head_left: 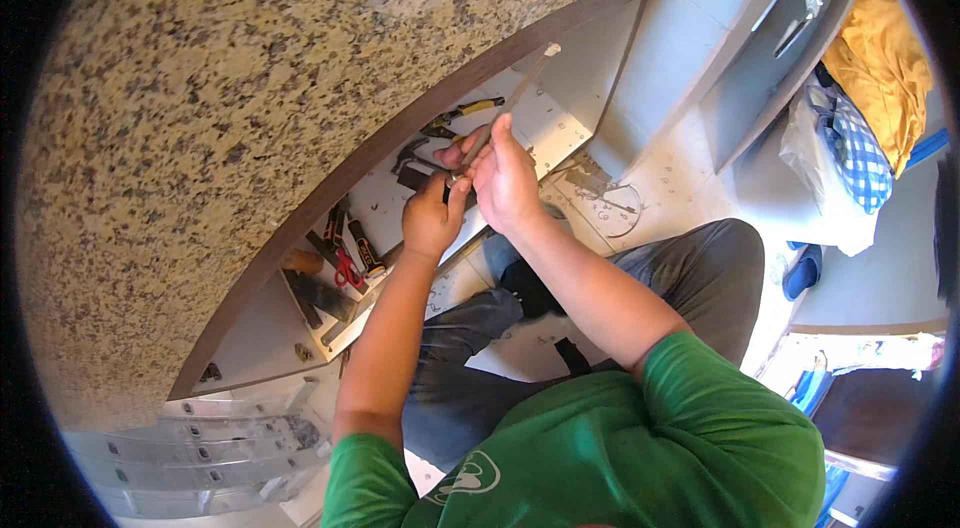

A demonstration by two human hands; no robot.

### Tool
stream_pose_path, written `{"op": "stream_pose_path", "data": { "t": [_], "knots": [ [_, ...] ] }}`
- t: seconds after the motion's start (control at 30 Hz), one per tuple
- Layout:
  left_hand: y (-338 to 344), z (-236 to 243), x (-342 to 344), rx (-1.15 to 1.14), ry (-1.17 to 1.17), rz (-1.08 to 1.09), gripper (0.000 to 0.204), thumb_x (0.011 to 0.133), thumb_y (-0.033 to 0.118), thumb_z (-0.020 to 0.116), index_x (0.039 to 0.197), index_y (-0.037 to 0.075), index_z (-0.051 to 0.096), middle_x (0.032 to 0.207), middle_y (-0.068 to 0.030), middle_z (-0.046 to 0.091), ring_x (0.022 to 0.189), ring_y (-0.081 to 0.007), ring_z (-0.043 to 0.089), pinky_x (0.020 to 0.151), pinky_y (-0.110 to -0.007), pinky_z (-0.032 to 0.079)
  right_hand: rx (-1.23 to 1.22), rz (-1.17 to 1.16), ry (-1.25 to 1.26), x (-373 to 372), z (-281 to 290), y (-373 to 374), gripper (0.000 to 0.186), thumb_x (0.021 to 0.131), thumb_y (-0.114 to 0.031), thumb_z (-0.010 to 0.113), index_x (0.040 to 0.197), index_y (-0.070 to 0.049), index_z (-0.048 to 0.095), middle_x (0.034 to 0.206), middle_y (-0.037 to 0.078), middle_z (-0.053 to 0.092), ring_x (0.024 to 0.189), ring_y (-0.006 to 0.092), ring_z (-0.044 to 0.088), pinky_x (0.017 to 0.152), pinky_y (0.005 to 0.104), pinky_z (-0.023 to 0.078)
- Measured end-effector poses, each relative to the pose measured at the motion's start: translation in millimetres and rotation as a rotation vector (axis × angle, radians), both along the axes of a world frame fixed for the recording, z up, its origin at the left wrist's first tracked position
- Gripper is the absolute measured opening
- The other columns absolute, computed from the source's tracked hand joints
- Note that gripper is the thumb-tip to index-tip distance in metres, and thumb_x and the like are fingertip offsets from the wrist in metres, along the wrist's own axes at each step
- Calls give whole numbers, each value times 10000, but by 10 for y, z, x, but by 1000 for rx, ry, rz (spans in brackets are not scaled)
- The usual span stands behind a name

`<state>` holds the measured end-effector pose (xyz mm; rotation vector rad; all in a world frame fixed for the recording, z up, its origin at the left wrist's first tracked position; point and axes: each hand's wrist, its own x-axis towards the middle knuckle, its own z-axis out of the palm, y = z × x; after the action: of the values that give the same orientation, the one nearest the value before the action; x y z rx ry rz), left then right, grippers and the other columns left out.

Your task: The person installs a curved wooden trim piece under a kitchen cabinet using a screwdriver and hammer. They drive screws into the trim, tap it into place, and adjust its alignment along the cabinet edge.

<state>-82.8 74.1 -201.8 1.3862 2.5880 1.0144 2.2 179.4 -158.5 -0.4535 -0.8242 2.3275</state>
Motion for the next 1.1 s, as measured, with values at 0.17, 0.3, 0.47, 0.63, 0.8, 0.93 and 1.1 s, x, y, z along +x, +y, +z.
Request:
{"op": "stream_pose_path", "data": {
  "t": [0.17,0.3,0.47,0.63,0.8,0.93,1.1],
  "knots": [
    [7,-93,25,306,-58,-79,340,980,296,540,1208,53,610,1016,-248,675,895,-426,674,752,-456,543,71,47,233,-85,-105,-36,616,979,-629,438,842,-38,549,730,100,560,754,246,568,816,391,481],
    [17,-145,-111,321,65,-92,397,997,305,513,1322,84,570,1138,-224,655,953,-417,671,783,-444,549,40,39,254,-172,-70,-127,530,1006,-567,458,870,-60,525,739,66,542,753,186,560,708,308,474],
    [117,-158,-264,178,150,-23,419,995,369,500,1284,79,586,1078,-223,670,896,-428,668,752,-472,555,61,-5,227,-283,-19,-42,545,1013,-561,442,871,-42,530,753,84,555,729,198,570,721,337,490],
    [495,-70,-337,214,200,-41,380,987,358,504,1239,93,606,1005,-233,681,813,-420,673,660,-499,546,-6,-164,218,-363,-5,232,551,1028,-538,415,868,-23,529,726,125,554,667,243,540,737,399,493],
    [320,-53,-209,238,238,6,336,984,345,508,1183,101,627,947,-221,691,776,-407,678,643,-493,548,105,-75,205,-350,-70,2,462,1048,-500,410,896,-78,522,773,54,569,693,153,582,593,242,425],
    [296,-28,-264,222,268,13,307,982,337,518,1144,102,631,926,-218,691,776,-414,675,682,-496,551,-18,-74,179,-372,-40,12,453,1051,-490,399,934,-70,522,820,66,578,736,173,573,646,281,447],
    [516,33,-394,112,176,29,339,986,376,495,1096,89,637,924,-238,688,805,-425,669,705,-487,556,-52,-165,216,-382,81,224,469,1048,-500,401,928,-64,524,809,67,577,738,190,583,655,294,455]
  ]
}}
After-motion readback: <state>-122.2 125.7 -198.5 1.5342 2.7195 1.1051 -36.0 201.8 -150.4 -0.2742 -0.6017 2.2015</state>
